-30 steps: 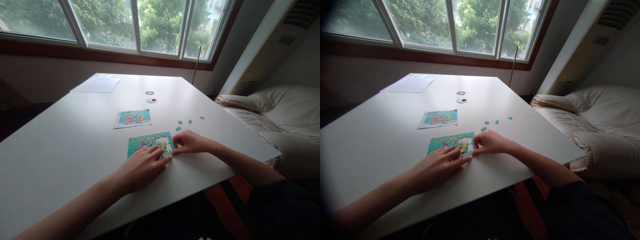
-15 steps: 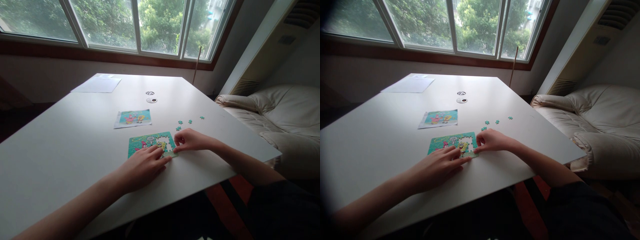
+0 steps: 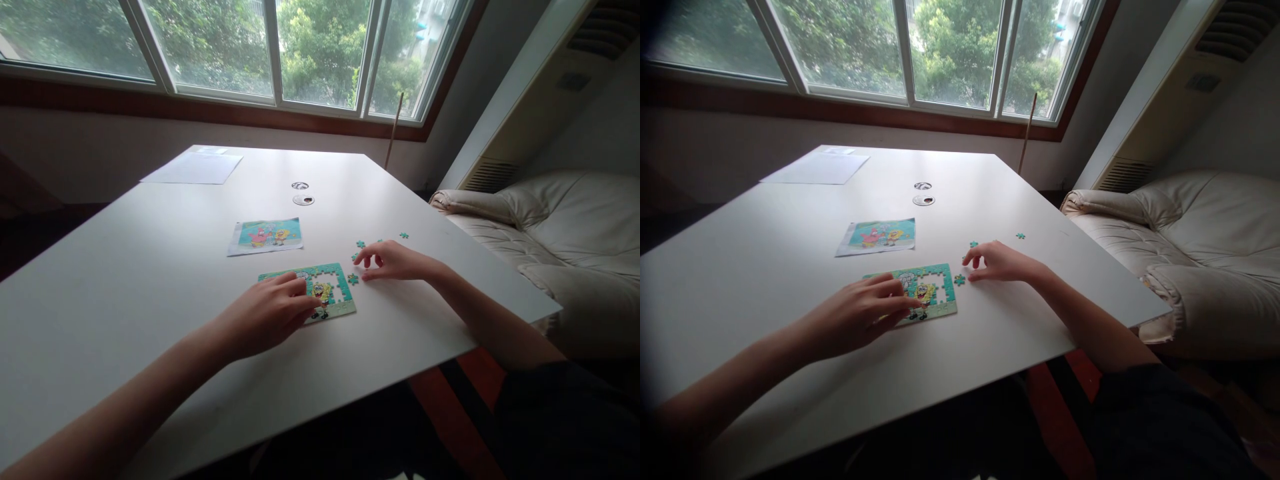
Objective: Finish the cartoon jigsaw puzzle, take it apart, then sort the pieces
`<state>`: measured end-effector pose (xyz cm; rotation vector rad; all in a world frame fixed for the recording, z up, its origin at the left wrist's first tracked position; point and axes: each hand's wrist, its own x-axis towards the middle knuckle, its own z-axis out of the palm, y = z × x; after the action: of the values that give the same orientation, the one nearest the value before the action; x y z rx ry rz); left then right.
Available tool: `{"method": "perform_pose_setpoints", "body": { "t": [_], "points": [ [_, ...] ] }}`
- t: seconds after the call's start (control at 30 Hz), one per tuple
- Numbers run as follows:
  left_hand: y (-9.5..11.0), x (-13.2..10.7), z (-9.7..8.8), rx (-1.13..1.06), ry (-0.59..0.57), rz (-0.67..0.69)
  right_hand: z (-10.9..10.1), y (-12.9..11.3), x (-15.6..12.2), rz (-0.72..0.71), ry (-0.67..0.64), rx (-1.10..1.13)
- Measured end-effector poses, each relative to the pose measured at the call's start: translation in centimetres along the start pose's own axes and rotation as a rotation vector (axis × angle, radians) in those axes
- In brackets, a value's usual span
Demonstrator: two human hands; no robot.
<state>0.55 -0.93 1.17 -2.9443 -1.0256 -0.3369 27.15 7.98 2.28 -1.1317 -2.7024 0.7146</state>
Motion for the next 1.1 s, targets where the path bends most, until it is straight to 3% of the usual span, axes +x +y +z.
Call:
{"method": "perform_pose_setpoints", "body": {
  "t": [0.23, 0.87, 1.1],
  "points": [
    [-2.2, -0.5, -0.1, 0.02, 0.004, -0.041, 0.3, -0.3, 0.0, -0.076, -0.06, 0.014],
    [-0.8, -0.2, 0.5, 0.025, -0.059, -0.032, 0.6, -1.2, 0.2, -0.123, -0.054, 0.029],
    [-0.8, -0.2, 0.6, 0.018, -0.068, -0.048, 0.7, -0.6, 0.4, -0.082, -0.115, 0.087]
  ]
}}
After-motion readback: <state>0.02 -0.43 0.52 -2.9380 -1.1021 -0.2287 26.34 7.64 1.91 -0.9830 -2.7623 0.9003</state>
